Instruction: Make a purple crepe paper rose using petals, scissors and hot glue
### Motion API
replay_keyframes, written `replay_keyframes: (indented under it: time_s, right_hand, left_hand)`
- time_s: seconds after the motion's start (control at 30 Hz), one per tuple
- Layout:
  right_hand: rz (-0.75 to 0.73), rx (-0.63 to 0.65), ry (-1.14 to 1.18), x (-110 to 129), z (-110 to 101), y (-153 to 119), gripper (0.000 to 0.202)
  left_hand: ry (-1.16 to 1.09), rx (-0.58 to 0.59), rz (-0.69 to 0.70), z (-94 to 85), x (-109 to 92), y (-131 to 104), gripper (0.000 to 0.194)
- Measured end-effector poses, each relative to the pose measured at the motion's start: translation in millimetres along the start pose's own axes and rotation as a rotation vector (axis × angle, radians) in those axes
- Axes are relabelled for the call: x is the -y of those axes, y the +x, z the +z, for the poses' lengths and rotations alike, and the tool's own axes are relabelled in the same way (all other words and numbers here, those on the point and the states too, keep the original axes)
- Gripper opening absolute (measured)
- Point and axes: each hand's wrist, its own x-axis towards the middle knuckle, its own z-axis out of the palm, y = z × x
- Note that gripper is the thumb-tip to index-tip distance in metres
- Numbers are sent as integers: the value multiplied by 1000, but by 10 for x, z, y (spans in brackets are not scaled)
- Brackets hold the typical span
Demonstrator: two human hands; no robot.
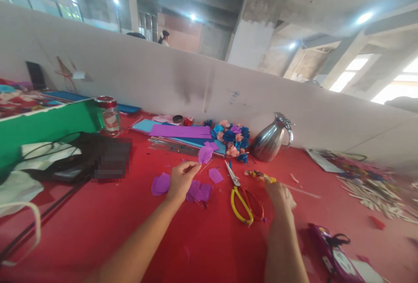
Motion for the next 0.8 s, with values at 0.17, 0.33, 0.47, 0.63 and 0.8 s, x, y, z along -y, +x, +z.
replay_keyframes:
  time_s: [0.17, 0.33, 0.47, 0.63, 0.8]
  right_hand:
    - [-410, -144, 327, 442, 32, -443, 28]
    - [-689, 382, 960, 940, 266, -1013, 21]
    - [-698, 457, 1084, 1006, 313, -1182, 19]
    - [-697, 426, 1074, 978, 267, -1187, 19]
    - [-647, 395, 1074, 994, 310, -1190, 23]
  left_hand:
    - [-83, 89, -80, 29, -106, -68, 19]
    - [-162, 211, -153, 62, -91, -104, 21]
    - [-160, 250, -186, 77, -97, -124, 17]
    - [-65, 261, -185, 81, -78, -153, 24]
    - [88, 242, -60, 79, -92, -177, 22]
